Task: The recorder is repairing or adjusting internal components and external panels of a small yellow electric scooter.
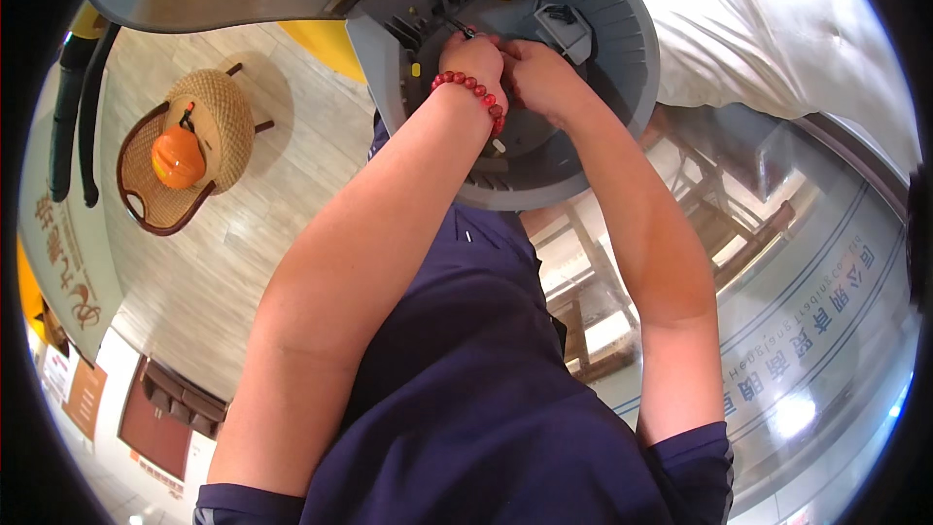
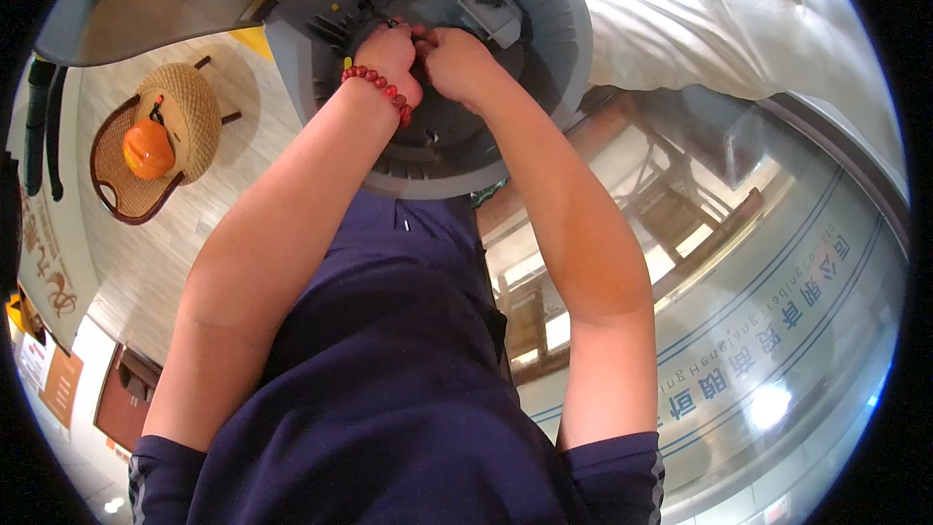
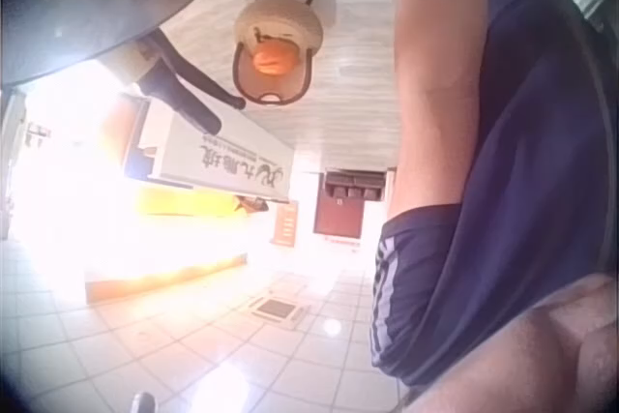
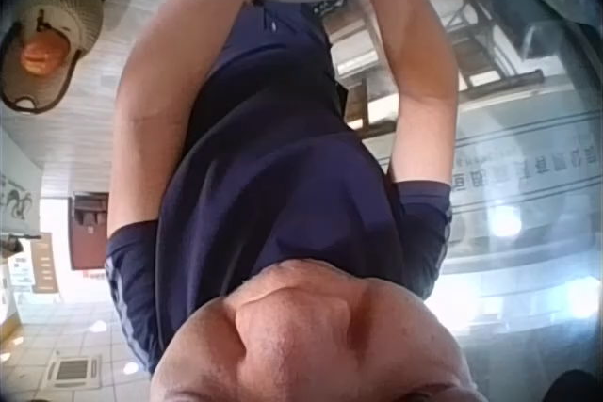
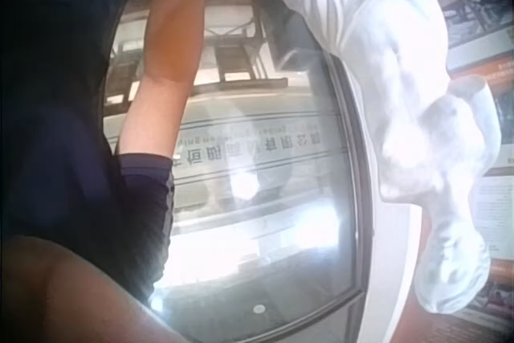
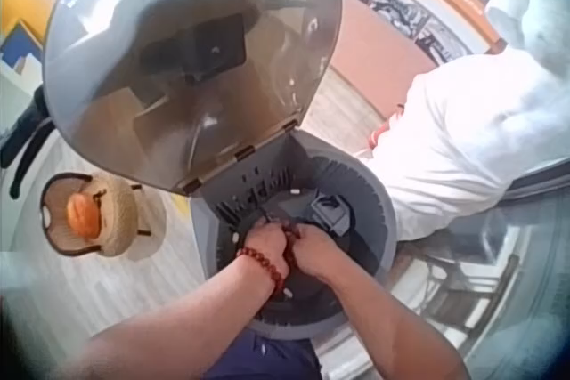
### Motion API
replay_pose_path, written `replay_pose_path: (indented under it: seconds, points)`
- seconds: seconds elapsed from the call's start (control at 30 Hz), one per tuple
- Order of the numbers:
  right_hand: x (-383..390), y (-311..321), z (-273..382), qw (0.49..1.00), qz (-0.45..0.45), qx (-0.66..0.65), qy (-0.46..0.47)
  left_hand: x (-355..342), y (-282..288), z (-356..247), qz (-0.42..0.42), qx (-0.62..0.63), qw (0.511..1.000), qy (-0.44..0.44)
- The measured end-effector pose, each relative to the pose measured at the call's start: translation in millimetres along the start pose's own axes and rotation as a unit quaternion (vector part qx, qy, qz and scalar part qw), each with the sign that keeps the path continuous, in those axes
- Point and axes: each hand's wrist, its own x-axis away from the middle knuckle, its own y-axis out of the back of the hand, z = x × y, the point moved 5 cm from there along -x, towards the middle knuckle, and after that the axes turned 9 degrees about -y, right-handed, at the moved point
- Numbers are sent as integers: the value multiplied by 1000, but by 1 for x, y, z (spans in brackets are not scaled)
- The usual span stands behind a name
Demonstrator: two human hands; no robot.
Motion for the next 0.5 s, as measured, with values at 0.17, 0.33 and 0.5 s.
replay_pose_path:
  seconds: [0.17,0.33,0.5]
  points:
    - [0,0,-2,997,38,-69,-11,7,1,-3,-22,-3,999,28]
    - [2,-1,-4,984,87,-137,-78,16,0,-10,-11,-13,999,33]
    - [7,-10,4,979,93,-165,-82,11,6,-10,-9,-36,999,38]
